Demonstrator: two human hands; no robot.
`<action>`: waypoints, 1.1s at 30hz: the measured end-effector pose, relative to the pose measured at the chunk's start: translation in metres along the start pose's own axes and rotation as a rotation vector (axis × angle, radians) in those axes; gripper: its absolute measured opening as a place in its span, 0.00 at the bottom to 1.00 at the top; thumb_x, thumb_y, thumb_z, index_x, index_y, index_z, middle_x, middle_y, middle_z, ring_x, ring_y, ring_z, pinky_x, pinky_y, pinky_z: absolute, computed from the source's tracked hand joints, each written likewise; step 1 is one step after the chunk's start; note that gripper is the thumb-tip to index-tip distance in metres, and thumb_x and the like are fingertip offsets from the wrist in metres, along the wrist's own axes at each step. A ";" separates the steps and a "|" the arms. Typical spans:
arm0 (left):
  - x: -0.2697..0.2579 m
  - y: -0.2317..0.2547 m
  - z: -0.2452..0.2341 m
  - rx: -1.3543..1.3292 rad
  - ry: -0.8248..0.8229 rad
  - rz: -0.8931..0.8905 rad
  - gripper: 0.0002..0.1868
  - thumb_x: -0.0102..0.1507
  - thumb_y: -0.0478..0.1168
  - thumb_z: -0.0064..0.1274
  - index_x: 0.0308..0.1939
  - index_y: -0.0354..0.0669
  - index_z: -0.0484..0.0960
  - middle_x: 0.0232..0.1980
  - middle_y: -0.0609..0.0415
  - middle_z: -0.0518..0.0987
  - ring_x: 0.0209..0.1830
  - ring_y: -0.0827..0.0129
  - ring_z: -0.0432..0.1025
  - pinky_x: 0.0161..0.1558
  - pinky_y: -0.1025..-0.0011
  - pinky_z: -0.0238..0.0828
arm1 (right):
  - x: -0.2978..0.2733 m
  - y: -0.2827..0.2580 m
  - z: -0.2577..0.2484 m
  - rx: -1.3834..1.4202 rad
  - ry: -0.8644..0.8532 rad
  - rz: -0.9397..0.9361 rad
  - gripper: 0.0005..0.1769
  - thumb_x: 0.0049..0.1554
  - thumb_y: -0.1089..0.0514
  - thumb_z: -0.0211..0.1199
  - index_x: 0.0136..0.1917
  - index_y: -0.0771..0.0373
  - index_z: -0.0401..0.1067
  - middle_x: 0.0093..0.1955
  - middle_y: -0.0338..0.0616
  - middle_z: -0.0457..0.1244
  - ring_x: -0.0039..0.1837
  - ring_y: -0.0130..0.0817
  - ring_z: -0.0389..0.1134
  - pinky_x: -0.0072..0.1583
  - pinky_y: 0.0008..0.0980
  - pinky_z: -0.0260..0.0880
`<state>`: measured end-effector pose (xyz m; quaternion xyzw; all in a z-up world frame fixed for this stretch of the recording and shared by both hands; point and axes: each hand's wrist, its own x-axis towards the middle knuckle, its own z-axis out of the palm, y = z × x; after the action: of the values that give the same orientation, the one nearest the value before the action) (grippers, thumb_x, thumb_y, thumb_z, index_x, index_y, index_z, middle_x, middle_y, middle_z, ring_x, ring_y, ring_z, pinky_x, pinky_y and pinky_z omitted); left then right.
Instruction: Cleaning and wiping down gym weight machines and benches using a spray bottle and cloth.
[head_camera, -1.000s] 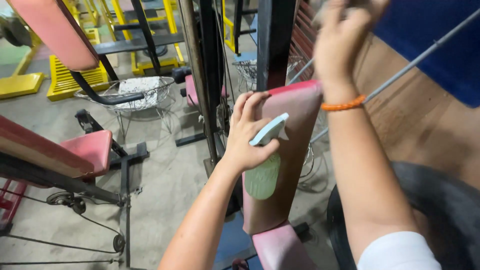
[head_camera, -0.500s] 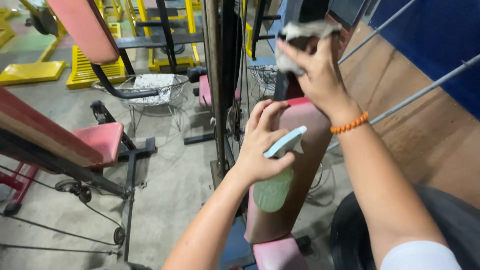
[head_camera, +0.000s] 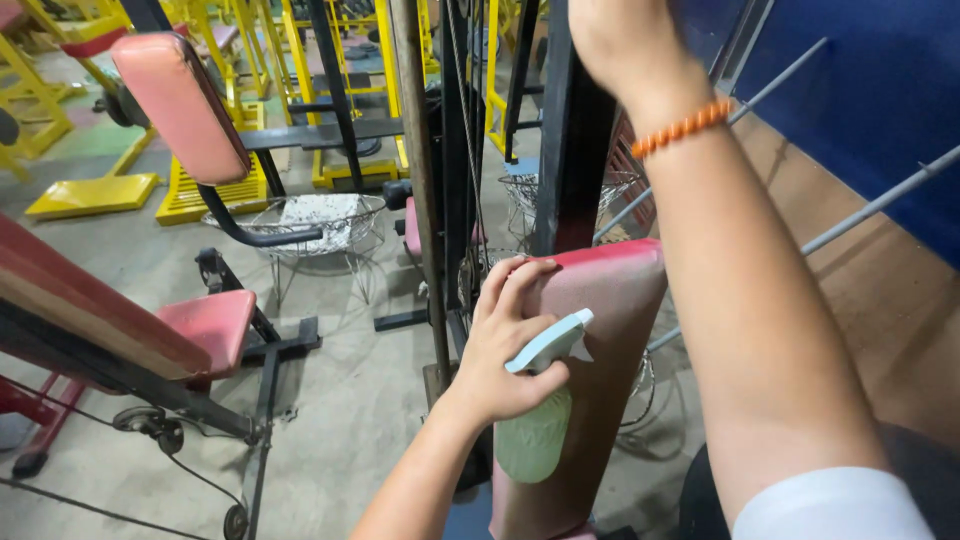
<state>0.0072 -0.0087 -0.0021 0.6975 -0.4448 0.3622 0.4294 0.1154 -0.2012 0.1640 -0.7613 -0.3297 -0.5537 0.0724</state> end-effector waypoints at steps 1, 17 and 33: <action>0.000 -0.001 0.000 -0.005 -0.003 -0.006 0.12 0.44 0.45 0.57 0.31 0.52 0.82 0.69 0.53 0.70 0.73 0.45 0.60 0.72 0.49 0.57 | -0.004 -0.001 0.002 -0.010 -0.024 0.014 0.35 0.61 0.81 0.61 0.79 0.66 0.65 0.79 0.51 0.40 0.78 0.58 0.41 0.80 0.53 0.48; 0.005 0.015 -0.008 -0.045 -0.022 -0.009 0.11 0.44 0.38 0.53 0.29 0.41 0.82 0.71 0.44 0.66 0.75 0.42 0.54 0.73 0.52 0.54 | -0.008 0.003 -0.002 -0.202 -0.276 0.129 0.38 0.69 0.65 0.53 0.86 0.58 0.42 0.84 0.67 0.31 0.81 0.78 0.38 0.79 0.64 0.52; 0.006 0.010 -0.010 -0.039 -0.064 -0.016 0.12 0.45 0.39 0.53 0.31 0.42 0.84 0.71 0.44 0.66 0.75 0.42 0.53 0.73 0.53 0.52 | 0.076 0.018 -0.010 -0.077 -0.062 0.085 0.10 0.69 0.67 0.51 0.55 0.72 0.74 0.34 0.49 0.65 0.26 0.33 0.60 0.27 0.28 0.61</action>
<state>-0.0011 -0.0039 0.0098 0.7037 -0.4597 0.3278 0.4313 0.1302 -0.1875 0.2404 -0.7937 -0.2776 -0.5384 0.0565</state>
